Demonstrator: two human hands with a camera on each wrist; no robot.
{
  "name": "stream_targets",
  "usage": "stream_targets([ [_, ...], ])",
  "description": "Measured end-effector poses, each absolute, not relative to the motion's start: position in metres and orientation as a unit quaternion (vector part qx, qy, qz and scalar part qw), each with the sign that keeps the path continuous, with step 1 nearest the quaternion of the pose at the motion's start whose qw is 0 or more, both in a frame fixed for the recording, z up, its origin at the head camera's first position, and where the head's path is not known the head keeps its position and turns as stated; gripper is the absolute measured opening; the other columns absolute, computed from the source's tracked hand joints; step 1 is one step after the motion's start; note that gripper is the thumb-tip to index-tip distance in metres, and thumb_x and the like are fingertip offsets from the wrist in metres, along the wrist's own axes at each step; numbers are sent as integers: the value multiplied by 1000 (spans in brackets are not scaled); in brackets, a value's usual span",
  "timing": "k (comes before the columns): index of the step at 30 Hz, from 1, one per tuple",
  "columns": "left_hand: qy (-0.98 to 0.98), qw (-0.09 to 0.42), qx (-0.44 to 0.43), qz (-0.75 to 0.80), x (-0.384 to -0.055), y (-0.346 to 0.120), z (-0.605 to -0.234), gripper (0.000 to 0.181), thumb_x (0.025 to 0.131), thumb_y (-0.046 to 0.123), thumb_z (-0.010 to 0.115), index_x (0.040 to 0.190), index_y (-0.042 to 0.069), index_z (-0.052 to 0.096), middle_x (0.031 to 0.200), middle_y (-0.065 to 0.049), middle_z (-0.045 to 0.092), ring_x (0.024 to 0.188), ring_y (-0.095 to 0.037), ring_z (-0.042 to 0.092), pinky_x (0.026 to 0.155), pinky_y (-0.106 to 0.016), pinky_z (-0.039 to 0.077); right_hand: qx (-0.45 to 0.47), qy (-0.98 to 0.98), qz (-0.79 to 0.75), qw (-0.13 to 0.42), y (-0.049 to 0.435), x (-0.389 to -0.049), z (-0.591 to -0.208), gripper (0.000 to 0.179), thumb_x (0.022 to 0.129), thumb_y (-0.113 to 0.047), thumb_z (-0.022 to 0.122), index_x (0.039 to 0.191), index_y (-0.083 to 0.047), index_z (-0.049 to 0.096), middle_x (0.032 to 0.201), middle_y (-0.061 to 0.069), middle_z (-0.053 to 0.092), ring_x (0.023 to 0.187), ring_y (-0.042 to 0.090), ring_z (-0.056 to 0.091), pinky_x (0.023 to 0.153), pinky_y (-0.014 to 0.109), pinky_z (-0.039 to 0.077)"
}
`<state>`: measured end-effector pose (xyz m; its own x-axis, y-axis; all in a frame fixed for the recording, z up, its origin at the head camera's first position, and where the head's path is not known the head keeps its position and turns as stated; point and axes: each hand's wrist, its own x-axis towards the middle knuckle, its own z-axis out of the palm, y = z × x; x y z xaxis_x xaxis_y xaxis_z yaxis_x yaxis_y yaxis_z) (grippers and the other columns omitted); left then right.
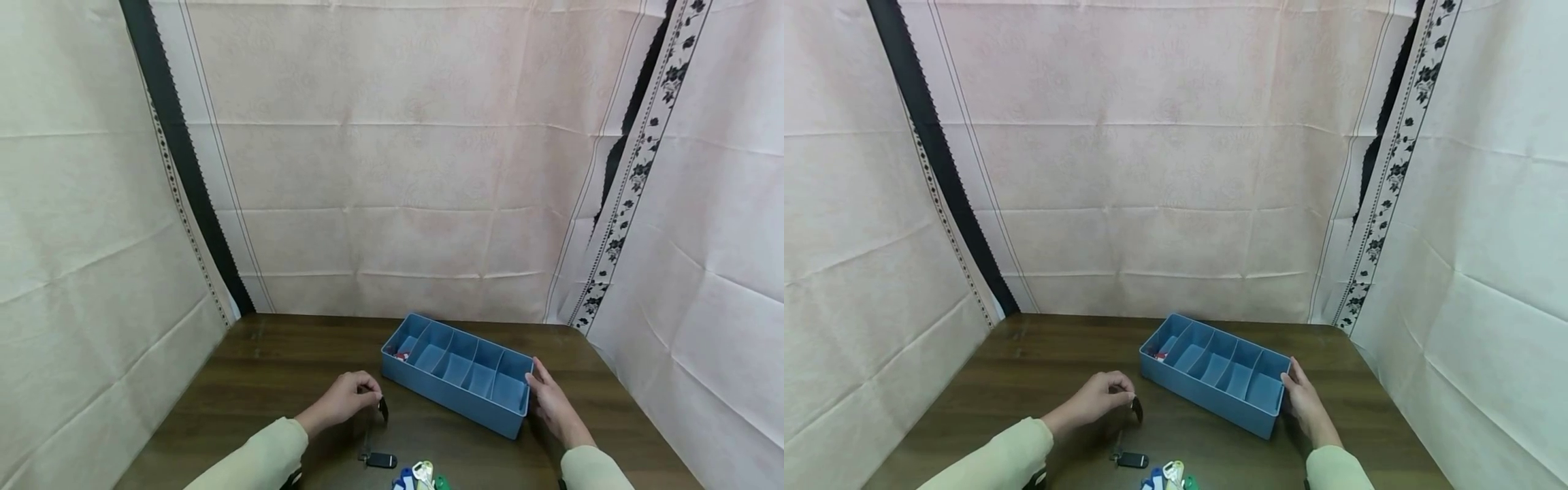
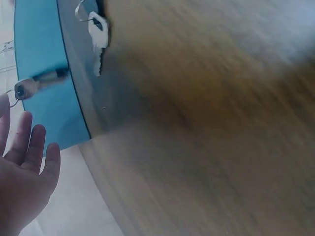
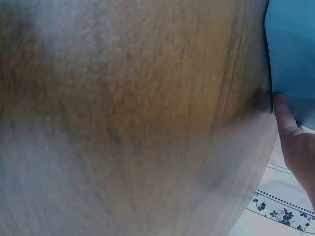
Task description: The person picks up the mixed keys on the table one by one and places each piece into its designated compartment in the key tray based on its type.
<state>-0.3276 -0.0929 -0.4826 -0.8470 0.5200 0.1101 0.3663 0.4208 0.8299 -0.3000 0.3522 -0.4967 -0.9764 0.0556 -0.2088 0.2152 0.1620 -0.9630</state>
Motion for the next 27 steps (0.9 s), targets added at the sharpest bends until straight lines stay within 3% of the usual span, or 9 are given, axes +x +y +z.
stream_targets([
  [13, 836, 62, 225, 496, -331, -84, -471, 11, 97, 23, 66, 100, 14, 71, 103, 1, 61, 94, -22, 56, 82, -38, 52, 92, 758, -643, 58, 352, -300, -498, 70, 108, -37, 35, 157, -26, -13, 160, 28, -11, 142, 57, 5, 107, 68, 18],
  [27, 828, 11, 222, 514, -349, -62, -451, 12, 96, 25, 67, 98, 14, 71, 100, 0, 64, 88, -21, 57, 74, -33, 51, 89, 755, -648, 55, 352, -300, -498, 68, 109, -35, 34, 157, -25, -13, 160, 27, -11, 142, 57, 5, 107, 68, 17],
])
